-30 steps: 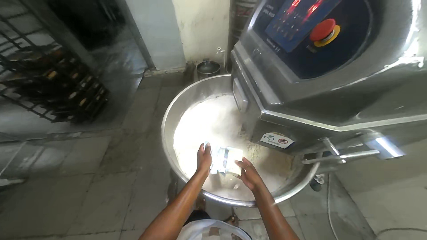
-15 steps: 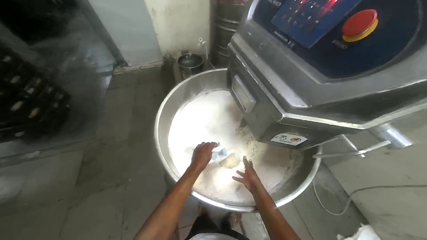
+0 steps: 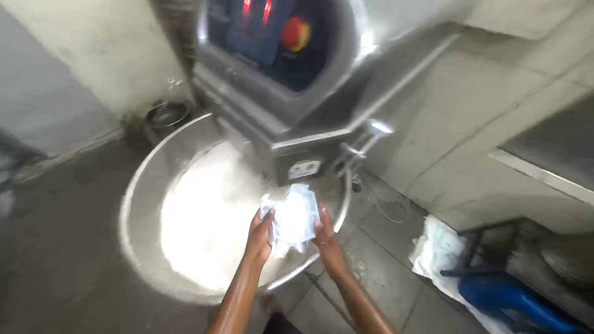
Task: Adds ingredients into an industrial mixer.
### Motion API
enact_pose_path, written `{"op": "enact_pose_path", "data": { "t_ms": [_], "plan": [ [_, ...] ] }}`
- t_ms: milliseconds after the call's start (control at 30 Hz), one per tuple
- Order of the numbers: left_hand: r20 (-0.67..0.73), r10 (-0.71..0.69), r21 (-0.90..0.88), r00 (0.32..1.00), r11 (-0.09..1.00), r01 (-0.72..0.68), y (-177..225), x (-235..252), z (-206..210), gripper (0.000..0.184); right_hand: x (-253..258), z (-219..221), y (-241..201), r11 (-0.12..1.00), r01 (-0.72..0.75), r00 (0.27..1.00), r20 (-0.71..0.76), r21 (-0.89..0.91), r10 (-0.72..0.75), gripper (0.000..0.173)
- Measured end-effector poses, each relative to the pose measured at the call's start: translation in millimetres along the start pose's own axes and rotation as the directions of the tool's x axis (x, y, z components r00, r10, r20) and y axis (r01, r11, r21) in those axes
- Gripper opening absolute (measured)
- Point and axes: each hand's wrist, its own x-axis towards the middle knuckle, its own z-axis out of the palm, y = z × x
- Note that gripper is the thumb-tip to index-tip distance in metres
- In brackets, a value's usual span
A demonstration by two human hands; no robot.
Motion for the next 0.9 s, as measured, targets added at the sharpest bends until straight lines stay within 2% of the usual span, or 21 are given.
{"op": "enact_pose_path", "data": {
  "t_ms": [67, 133, 233, 333, 400, 433, 500, 533, 567, 633, 733, 767, 833, 900],
  "plan": [
    [0.073, -0.047, -0.008, 0.996, 0.999, 0.047, -25, -25, 61, 0.039, -16, -29, -2, 0.998, 0.065, 0.990, -0.126, 0.012, -0.063, 0.064],
    [0.116, -0.074, 0.026, 0.990, 0.997, 0.072, -57, -63, 130, 0.036, -38, -68, 7, 0.980, 0.184, 0.947, -0.280, 0.079, -0.155, 0.053],
    [0.292, -0.071, 0.087, 0.954, 0.995, 0.048, -99, -133, 225, 0.042, -79, -138, 27, 0.950, 0.301, 0.840, -0.492, 0.078, -0.226, 0.034],
    [0.486, -0.008, 0.132, 0.874, 0.989, -0.065, -177, -158, 303, 0.044, -107, -232, 40, 0.953, 0.303, 0.696, -0.684, 0.006, -0.217, 0.025],
    [0.545, -0.024, 0.127, 0.838, 0.990, -0.054, -221, -181, 362, 0.043, -132, -298, 46, 0.953, 0.301, 0.615, -0.770, 0.028, -0.171, 0.028],
    [0.538, -0.072, 0.146, 0.840, 0.989, -0.009, -228, -204, 392, 0.040, -147, -326, 46, 0.942, 0.329, 0.574, -0.806, 0.065, -0.144, 0.033],
    [0.455, -0.264, 0.321, 0.851, 0.940, 0.120, -205, -277, 459, 0.037, -176, -372, 40, 0.917, 0.390, 0.488, -0.864, 0.090, -0.123, 0.050],
    [0.472, -0.317, 0.374, 0.823, 0.917, 0.140, -193, -312, 485, 0.042, -189, -393, 37, 0.913, 0.402, 0.441, -0.889, 0.072, -0.124, 0.057],
    [0.544, -0.344, 0.439, 0.765, 0.894, 0.090, -192, -338, 503, 0.045, -201, -414, 35, 0.911, 0.405, 0.391, -0.915, 0.075, -0.098, 0.060],
    [0.721, -0.360, 0.520, 0.592, 0.846, -0.120, -212, -369, 529, 0.039, -220, -459, 37, 0.899, 0.402, 0.298, -0.953, 0.175, 0.052, 0.056],
    [0.817, -0.519, 0.576, 0.252, 0.759, -0.302, -244, -388, 562, 0.043, -233, -542, 62, 0.831, 0.469, 0.122, -0.954, 0.298, 0.273, 0.042],
    [0.817, -0.554, 0.572, 0.159, 0.742, -0.351, -253, -390, 574, 0.045, -238, -567, 70, 0.799, 0.507, 0.091, -0.942, 0.323, 0.323, 0.042],
    [0.789, -0.613, 0.576, 0.046, 0.711, -0.404, -269, -391, 605, 0.043, -242, -612, 84, 0.729, 0.582, 0.060, -0.913, 0.361, 0.404, 0.042],
    [0.756, -0.654, 0.575, -0.025, 0.682, -0.451, -286, -385, 645, 0.038, -244, -656, 93, 0.631, 0.659, 0.083, -0.873, 0.410, 0.481, 0.035]
  ]
}}
